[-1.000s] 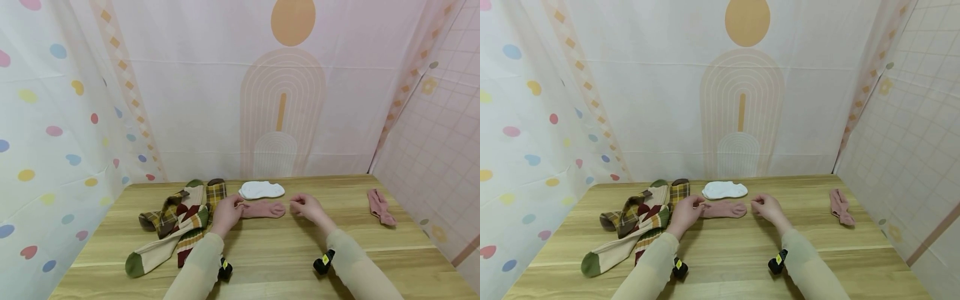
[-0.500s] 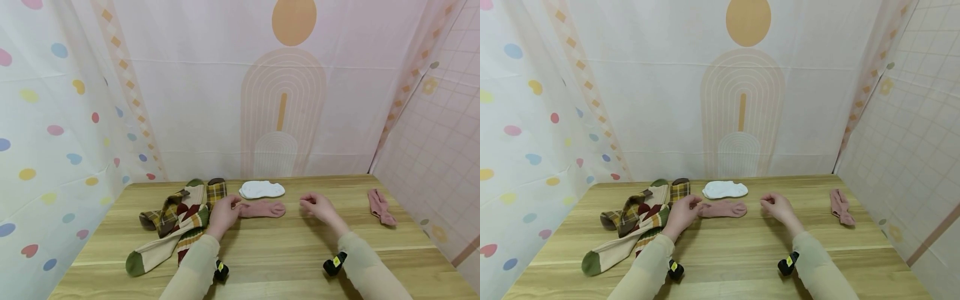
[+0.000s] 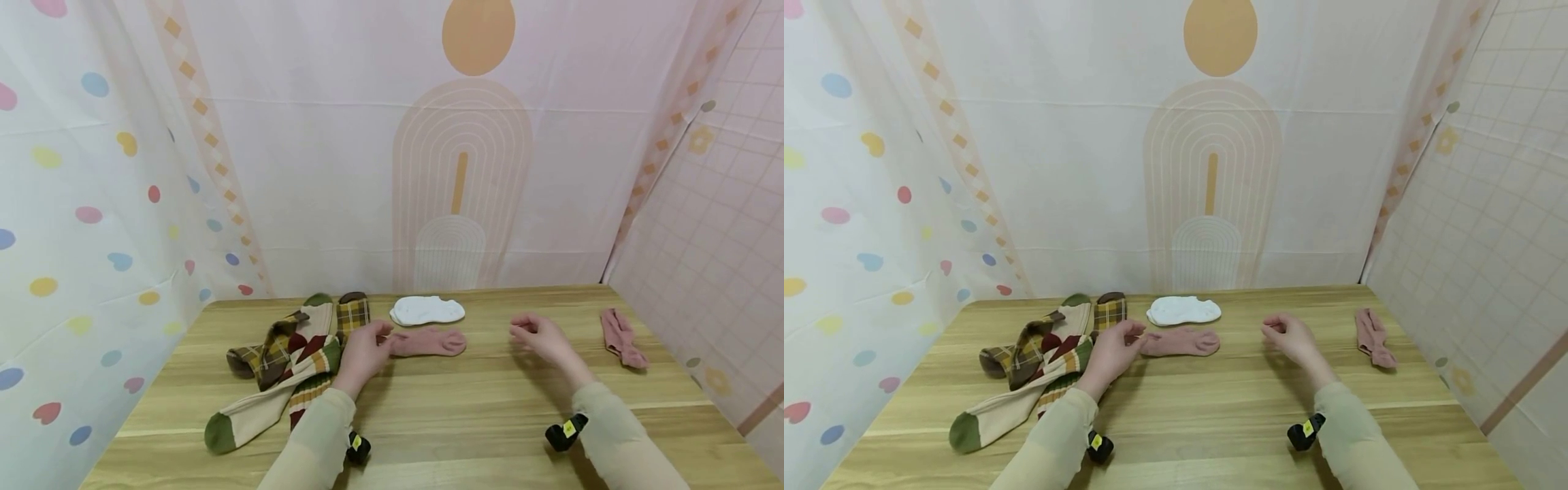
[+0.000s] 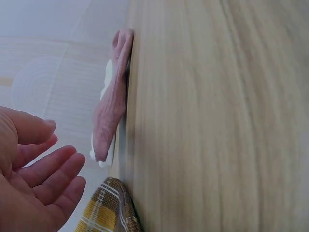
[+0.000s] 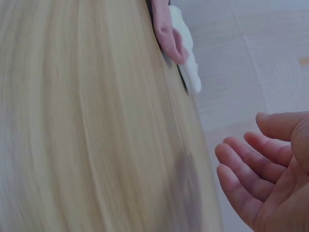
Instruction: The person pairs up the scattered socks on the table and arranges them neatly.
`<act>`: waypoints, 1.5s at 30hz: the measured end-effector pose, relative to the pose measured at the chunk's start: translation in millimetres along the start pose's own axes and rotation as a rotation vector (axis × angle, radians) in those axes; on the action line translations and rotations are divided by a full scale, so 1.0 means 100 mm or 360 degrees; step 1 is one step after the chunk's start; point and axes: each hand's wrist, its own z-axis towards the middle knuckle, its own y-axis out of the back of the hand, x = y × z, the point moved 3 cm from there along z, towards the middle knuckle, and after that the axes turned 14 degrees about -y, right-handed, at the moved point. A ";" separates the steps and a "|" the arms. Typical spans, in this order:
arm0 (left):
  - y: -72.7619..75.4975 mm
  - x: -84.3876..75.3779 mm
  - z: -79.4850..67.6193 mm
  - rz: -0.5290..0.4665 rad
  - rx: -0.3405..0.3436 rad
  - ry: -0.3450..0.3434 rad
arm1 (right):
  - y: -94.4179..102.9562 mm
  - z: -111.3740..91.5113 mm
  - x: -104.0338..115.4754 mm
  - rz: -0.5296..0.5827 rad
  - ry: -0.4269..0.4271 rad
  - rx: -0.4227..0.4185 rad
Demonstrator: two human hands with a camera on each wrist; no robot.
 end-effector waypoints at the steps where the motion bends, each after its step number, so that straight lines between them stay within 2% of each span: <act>1: -0.01 -0.01 0.00 -0.0011 0.0006 -0.0004 | 0.02 0.00 -0.01 0.0001 0.0008 -0.0003; 8: -0.05 -0.09 -0.03 -0.0063 0.0085 -0.0054 | 0.22 -0.06 -0.09 -0.0040 0.0023 -0.0052; 12: -0.08 -0.15 -0.04 -0.0076 0.0139 -0.0064 | 0.35 -0.10 -0.13 -0.0168 0.0001 -0.0125; 17: -0.12 -0.22 -0.05 -0.0102 0.0187 -0.0126 | 0.50 -0.15 -0.18 -0.0333 -0.0013 -0.0217; 24: -0.18 -0.34 -0.08 -0.0165 0.0276 -0.0184 | 0.64 -0.18 -0.30 -0.0391 -0.0012 -0.0267; 29: -0.23 -0.41 -0.08 -0.0061 0.0318 -0.0285 | 0.72 -0.20 -0.36 -0.0429 -0.0027 -0.0324; 36: -0.32 -0.54 -0.08 0.0102 0.0310 -0.0569 | 0.84 -0.24 -0.47 -0.0539 -0.0096 -0.0413; 41: -0.38 -0.65 -0.11 0.0215 0.0345 -0.0679 | 0.90 -0.25 -0.52 -0.0614 -0.0026 -0.0516; 45: -0.42 -0.73 -0.13 0.0339 0.0340 -0.0757 | 0.95 -0.26 -0.56 -0.0639 -0.0049 -0.0539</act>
